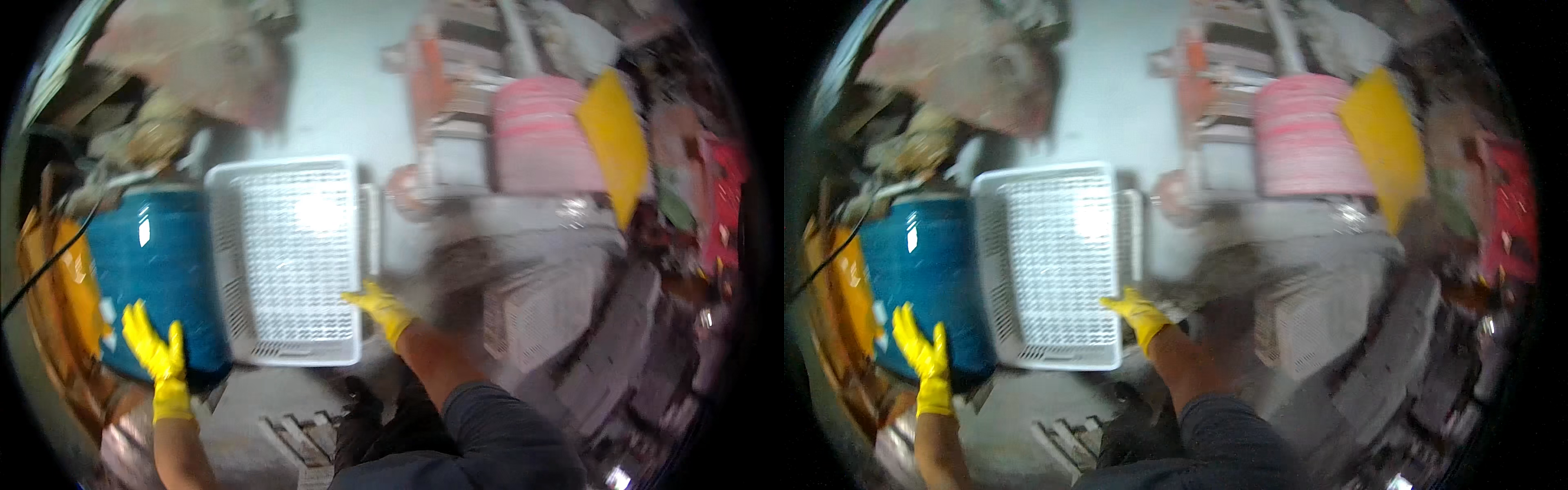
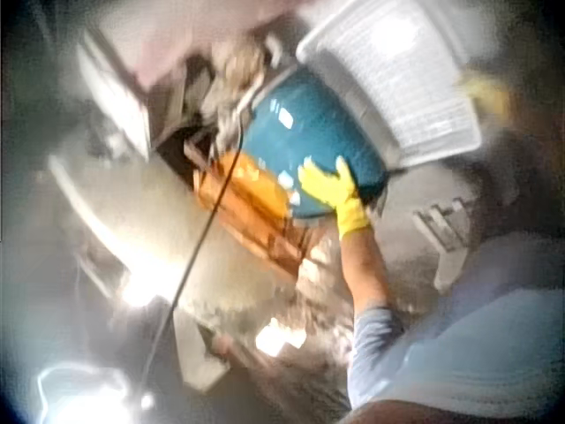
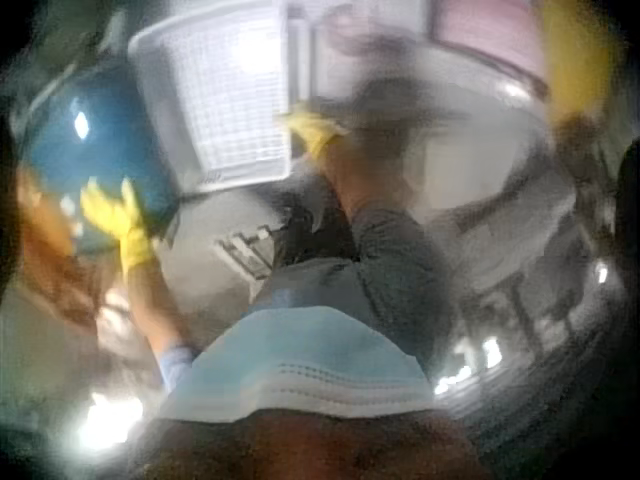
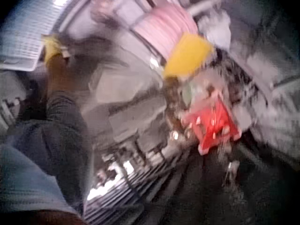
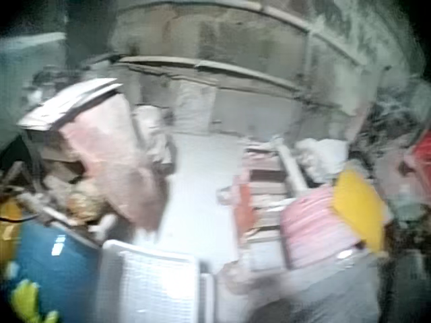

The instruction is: The person operates a large rotating drum conveyor, repeatedly lifting and lowering a metal gate to release small grey blocks into a collection area. They then pick up a white plastic crate filled with the blocks, shake it to settle the contents, and place it on a stack of other crates.

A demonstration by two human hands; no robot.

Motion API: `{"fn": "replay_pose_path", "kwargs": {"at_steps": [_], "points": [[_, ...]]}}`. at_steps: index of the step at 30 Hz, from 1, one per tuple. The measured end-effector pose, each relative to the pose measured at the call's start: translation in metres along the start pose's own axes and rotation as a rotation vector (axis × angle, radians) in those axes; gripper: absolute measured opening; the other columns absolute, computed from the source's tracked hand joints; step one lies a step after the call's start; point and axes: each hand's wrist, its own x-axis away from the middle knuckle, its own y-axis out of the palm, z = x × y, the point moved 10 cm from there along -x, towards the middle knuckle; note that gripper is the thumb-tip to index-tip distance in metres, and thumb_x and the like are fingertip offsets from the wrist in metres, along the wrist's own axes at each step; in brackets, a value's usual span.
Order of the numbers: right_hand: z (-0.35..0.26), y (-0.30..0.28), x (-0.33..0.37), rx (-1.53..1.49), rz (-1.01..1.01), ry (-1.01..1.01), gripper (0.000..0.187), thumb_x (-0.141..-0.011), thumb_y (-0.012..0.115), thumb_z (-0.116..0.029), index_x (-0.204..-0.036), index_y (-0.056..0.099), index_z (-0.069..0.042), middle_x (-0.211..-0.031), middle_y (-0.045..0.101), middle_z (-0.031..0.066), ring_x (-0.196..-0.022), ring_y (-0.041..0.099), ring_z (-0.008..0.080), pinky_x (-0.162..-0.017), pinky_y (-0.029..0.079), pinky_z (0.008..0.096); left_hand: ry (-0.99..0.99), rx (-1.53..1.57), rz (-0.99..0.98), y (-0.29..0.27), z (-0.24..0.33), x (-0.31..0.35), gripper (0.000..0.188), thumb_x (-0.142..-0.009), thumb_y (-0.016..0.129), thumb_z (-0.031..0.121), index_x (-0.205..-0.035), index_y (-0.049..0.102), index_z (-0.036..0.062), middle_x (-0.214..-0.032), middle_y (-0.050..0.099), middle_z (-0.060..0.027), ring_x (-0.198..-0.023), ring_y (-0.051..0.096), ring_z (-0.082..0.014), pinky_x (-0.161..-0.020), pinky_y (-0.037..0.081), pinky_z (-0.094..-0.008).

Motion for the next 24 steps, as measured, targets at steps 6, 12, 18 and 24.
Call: {"fn": "replay_pose_path", "kwargs": {"at_steps": [6,12,18,24], "points": [[-0.05,-0.258,0.104,-0.182,0.679,-0.56,0.079,-0.1,0.071,-0.036,-0.16,0.036,0.002,-0.163,0.037,0.0259,-0.154,0.028,0.0391,-0.127,0.02,0.0456,-0.025,-0.055,0.057,0.013,-0.005,0.005,0.082,-0.097,0.068,0.044,-0.165,0.037,0.0106,-0.17,0.032,-0.0238,-0.155,0.031,-0.0451,-0.129,0.016,-0.0555],[-0.159,-0.497,0.254,0.338,1.476,-0.737,0.061,-0.101,0.069,-0.028,-0.149,0.048,0.002,-0.15,0.05,0.0223,-0.14,0.042,0.0369,-0.118,0.033,0.0455,-0.034,-0.031,0.034,0.003,-0.011,0.015,0.075,-0.099,0.069,0.033,-0.164,0.038,0.0123,-0.169,0.032,-0.0227,-0.154,0.032,-0.044,-0.129,0.021,-0.0555],[-0.172,-0.513,0.296,0.644,1.563,-0.708,0.043,-0.102,0.067,-0.02,-0.139,0.06,0.002,-0.137,0.063,0.0187,-0.125,0.057,0.0347,-0.108,0.046,0.0453,-0.047,-0.035,0.03,-0.018,0.009,-0.02,0.081,-0.092,0.076,0.042,-0.16,0.044,0.0146,-0.164,0.04,-0.0236,-0.149,0.038,-0.0447,-0.125,0.029,-0.0538],[-0.115,-0.256,0.353,2.293,1.969,-0.446,0.037,-0.101,0.069,-0.008,-0.137,0.067,-0.002,-0.131,0.07,0.0097,-0.117,0.065,0.021,-0.099,0.052,0.0341,-0.055,-0.05,0.129,-0.026,0.003,0.004,0.084,-0.089,0.074,0.051,-0.157,0.045,0.012,-0.159,0.043,-0.0285,-0.147,0.039,-0.0486,-0.124,0.027,-0.0573]]}}
